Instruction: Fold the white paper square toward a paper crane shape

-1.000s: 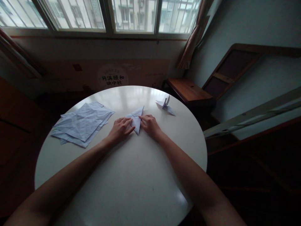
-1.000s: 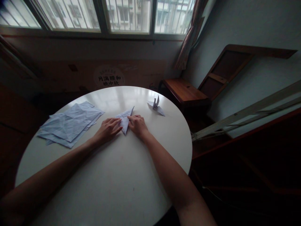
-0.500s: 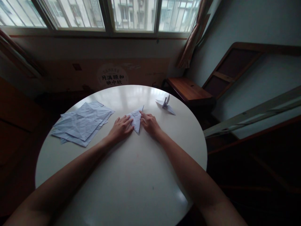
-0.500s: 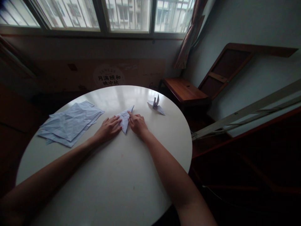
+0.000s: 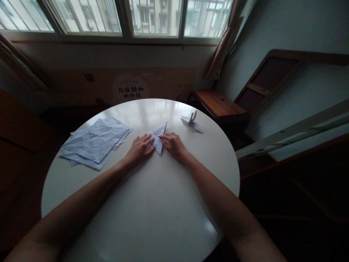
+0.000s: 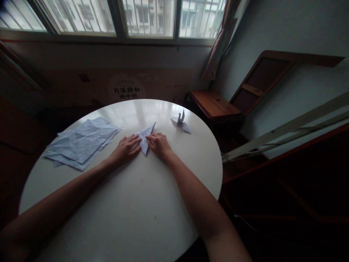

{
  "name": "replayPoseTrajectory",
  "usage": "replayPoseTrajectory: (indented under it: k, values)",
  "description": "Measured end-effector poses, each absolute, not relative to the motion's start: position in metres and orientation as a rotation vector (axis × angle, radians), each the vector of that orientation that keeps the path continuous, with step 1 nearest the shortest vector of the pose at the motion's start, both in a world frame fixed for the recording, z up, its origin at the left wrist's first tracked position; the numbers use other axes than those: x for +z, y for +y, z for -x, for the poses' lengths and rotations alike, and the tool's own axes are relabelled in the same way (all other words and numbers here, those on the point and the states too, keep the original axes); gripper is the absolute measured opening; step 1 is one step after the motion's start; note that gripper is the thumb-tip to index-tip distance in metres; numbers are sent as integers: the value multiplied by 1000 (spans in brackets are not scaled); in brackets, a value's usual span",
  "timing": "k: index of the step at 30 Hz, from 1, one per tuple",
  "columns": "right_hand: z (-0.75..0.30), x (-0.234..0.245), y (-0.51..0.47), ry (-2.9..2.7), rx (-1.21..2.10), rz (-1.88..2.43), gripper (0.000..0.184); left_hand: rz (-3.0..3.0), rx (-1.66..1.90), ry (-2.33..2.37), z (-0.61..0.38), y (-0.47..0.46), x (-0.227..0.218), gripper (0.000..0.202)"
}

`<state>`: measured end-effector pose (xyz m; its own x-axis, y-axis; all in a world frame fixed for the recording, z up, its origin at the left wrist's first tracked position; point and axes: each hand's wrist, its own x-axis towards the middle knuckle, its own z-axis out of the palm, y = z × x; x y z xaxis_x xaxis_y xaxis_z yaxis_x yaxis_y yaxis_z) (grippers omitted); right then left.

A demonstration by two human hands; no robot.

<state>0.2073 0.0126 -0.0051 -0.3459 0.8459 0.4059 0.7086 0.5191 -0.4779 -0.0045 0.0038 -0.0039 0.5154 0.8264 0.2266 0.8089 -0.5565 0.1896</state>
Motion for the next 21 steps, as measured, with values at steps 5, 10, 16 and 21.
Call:
replayPoseTrajectory:
  k: [5, 10, 16, 21]
  values:
    - [-207, -8, 17, -2134, 360, 1080, 27, -2665, 444, 1451, 4, 3, -1, 48]
    - [-206, -11, 18, -2093, 408, 1097, 27, -2665, 443, 1454, 3, 2, 0, 48]
    - [-206, -7, 16, -2065, 478, 1190, 32, -2663, 462, 1444, 3, 2, 1, 47]
    - [-206, -7, 18, -1978, 573, 1188, 30, -2669, 464, 1439, 3, 2, 0, 49]
